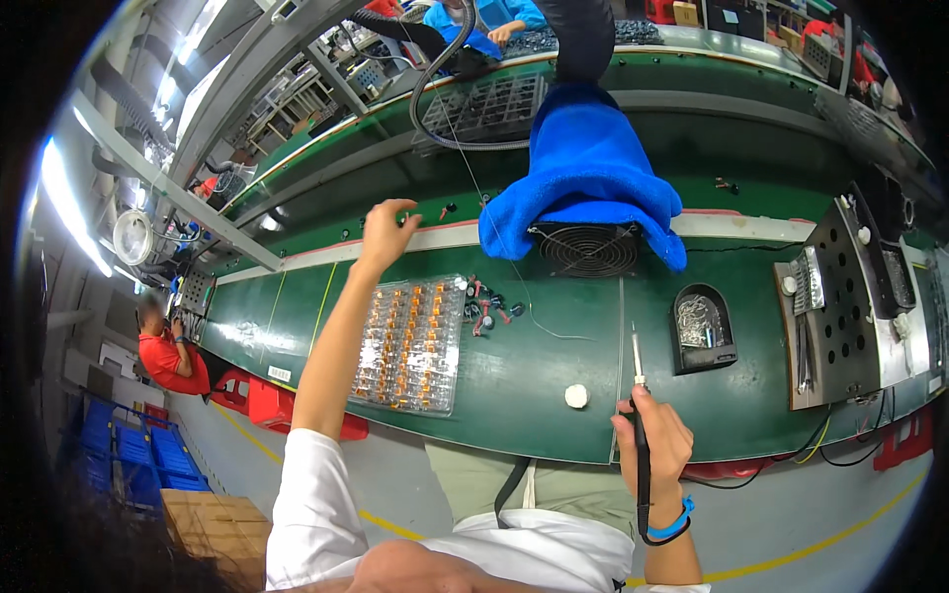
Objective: Soldering small wires or components onto circular electronic bases at a production station.
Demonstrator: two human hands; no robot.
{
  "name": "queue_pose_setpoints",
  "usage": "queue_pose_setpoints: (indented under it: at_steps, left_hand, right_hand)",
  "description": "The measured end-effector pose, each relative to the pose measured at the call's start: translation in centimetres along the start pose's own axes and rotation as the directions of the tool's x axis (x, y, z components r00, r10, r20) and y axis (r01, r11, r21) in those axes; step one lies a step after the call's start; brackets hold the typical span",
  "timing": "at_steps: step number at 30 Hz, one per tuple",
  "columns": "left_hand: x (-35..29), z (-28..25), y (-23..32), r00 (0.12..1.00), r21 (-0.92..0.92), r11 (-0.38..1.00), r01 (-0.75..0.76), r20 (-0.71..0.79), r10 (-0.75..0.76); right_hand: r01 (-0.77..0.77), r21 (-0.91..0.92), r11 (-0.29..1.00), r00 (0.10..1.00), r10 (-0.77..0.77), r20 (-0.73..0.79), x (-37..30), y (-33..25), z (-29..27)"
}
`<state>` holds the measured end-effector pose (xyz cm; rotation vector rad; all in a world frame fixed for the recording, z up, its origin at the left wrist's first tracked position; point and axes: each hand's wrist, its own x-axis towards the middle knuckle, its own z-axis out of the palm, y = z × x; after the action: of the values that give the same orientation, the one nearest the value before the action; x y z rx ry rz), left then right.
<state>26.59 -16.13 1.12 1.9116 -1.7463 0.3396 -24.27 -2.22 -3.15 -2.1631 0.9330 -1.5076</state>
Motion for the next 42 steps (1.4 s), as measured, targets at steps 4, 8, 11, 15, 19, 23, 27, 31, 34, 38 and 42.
queue_pose_setpoints:
  at_steps: [4,8,11,15,19,23,27,31,34,38,42]
  left_hand:
    - [1.8,5.5,-0.5,0.959,-0.014,0.974,0.224,0.179,-0.218]
    - [2.2,5.9,-0.1,0.926,-0.104,0.948,0.302,0.266,-0.266]
    - [0.4,3.0,3.2,0.976,-0.195,0.965,0.176,0.161,-0.145]
    - [-5.0,-5.9,11.8,0.964,-0.548,0.824,0.143,0.264,0.008]
    - [-11.3,-9.6,19.9,0.895,-0.680,0.731,0.053,0.358,0.267]
    - [-14.7,-7.2,24.8,0.801,-0.754,0.657,0.002,0.395,0.450]
    - [-15.6,-4.3,25.8,0.803,-0.747,0.663,-0.053,0.362,0.473]
    - [-16.0,-3.3,26.4,0.857,-0.737,0.675,-0.004,0.345,0.382]
    - [-16.0,-2.9,26.3,0.874,-0.746,0.665,-0.015,0.313,0.371]
    - [-16.8,-3.2,25.6,0.910,-0.758,0.652,0.036,0.294,0.291]
    - [-17.4,-4.0,25.0,0.915,-0.737,0.670,-0.089,0.205,0.347]
  right_hand:
    - [0.056,-0.013,0.998,0.997,-0.056,-0.045,0.2,-0.1,0.6]
    - [0.033,-0.030,0.999,0.998,-0.034,-0.051,0.1,0.0,0.8]
    - [-0.027,-0.022,0.999,0.999,0.025,-0.045,-0.4,0.3,0.4]
    - [-0.019,0.019,1.000,0.997,0.020,-0.069,-0.2,0.2,0.1]
    - [-0.048,0.059,0.997,0.995,0.052,-0.079,-0.1,-0.3,0.7]
    - [-0.032,0.068,0.997,0.998,0.035,-0.045,-0.4,-1.3,1.0]
    - [-0.058,0.098,0.993,0.998,0.059,-0.004,-1.1,-1.5,0.9]
    - [-0.004,-0.014,1.000,1.000,0.004,0.022,-0.8,-1.8,0.7]
    - [0.021,-0.052,0.998,0.995,-0.015,0.103,-0.3,-2.4,1.2]
    - [0.092,0.027,0.995,0.989,-0.094,0.113,0.1,-2.8,2.9]
    - [0.182,-0.124,0.975,0.978,-0.166,0.128,-0.9,-1.9,3.7]
